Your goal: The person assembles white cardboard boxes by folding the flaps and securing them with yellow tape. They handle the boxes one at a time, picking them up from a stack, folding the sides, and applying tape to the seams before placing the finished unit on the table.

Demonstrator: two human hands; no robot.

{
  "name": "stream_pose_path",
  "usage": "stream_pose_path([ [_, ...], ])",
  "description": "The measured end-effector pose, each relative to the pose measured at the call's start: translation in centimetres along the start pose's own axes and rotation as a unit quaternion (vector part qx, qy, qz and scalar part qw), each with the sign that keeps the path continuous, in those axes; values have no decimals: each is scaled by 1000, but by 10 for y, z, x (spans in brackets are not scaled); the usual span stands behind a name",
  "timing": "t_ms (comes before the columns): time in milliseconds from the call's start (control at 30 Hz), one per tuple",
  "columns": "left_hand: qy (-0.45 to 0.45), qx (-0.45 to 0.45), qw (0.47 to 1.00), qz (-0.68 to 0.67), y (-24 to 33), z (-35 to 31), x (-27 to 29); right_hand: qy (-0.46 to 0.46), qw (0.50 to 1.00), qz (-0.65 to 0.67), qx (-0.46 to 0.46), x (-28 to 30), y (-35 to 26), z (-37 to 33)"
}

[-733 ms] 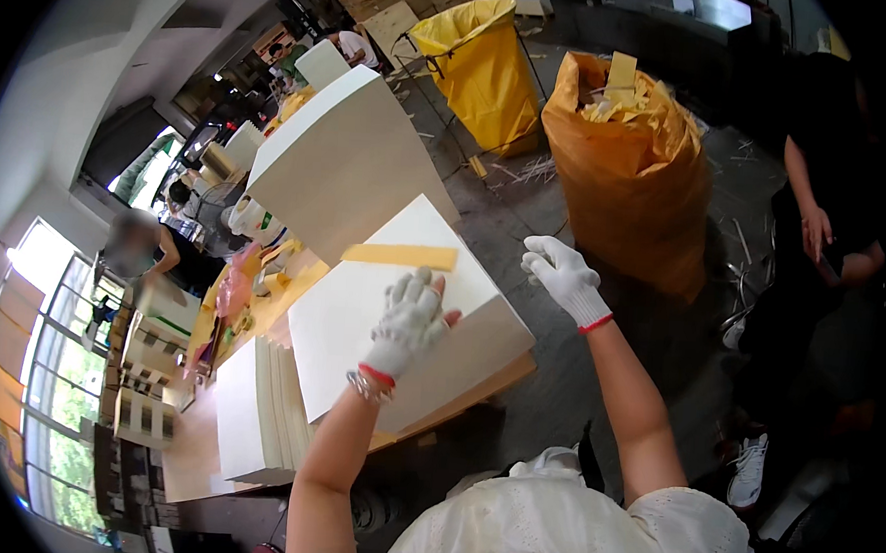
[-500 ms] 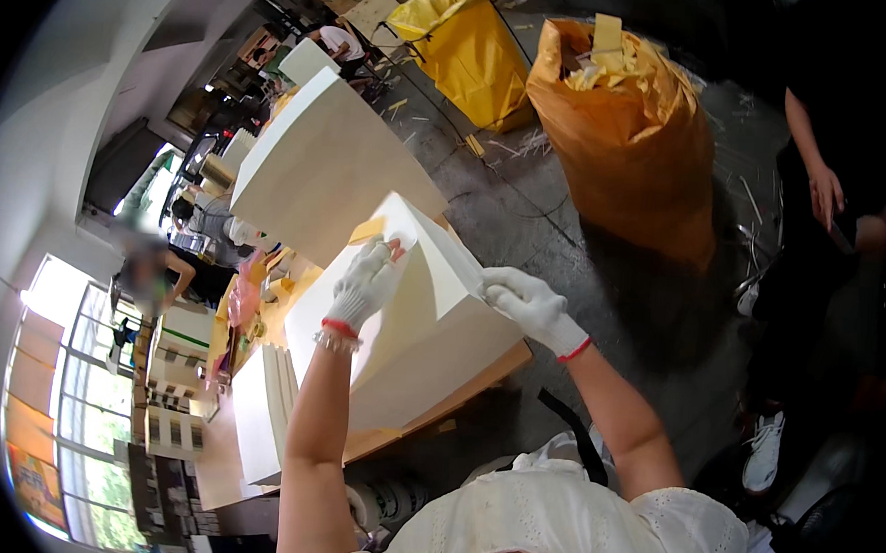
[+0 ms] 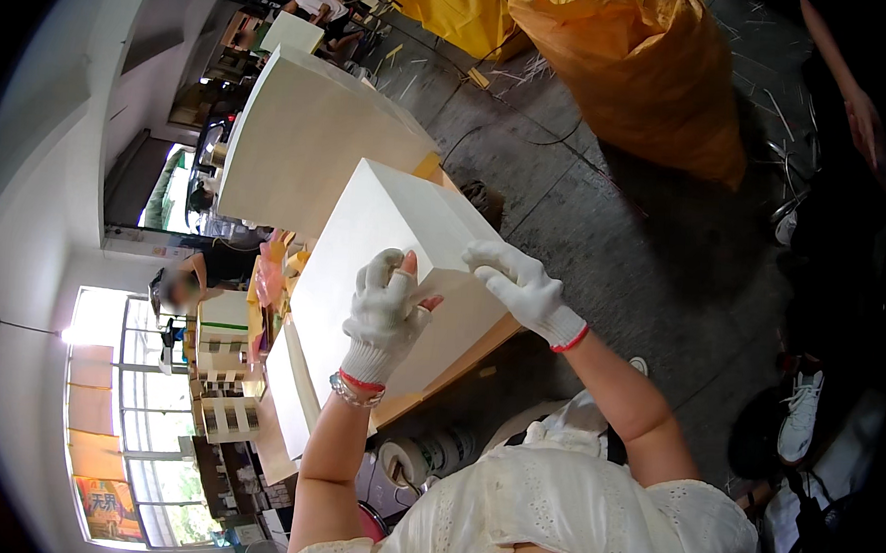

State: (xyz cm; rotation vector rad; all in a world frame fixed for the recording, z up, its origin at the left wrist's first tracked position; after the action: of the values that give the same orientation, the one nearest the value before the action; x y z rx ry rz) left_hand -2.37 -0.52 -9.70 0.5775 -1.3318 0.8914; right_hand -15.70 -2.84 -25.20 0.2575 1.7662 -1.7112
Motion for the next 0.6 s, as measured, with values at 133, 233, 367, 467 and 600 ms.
stream_pose_path([
  [133,48,-54,995,-69,-20,1,-3,-8,1000,-8,1,1,2,1],
  [233,51,-26,990,-126,-29,-3,-7,-7,1000,-10,-8,3,1,1],
  [367,47,16,976,-211,-35,-3,-3,2,1000,1,-17,2,-4,1],
  [467,49,30,964,-259,-38,-2,-2,8,1000,2,-23,1,-5,2],
  [600,13,29,964,-263,-44,-4,-1,10,999,6,-41,-1,-7,2],
])
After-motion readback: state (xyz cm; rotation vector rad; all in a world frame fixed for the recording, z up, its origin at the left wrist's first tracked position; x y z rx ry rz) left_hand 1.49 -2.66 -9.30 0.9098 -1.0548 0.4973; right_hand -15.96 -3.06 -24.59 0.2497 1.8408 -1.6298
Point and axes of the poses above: each hand's wrist, its own z-axis towards the middle knuckle, its own x-axis out of the back of the hand, y = z × x, the point moved 3 cm from there along z, towards the middle knuckle, and after that the axes turned 11 degrees about -x, right-handed, at the moved point
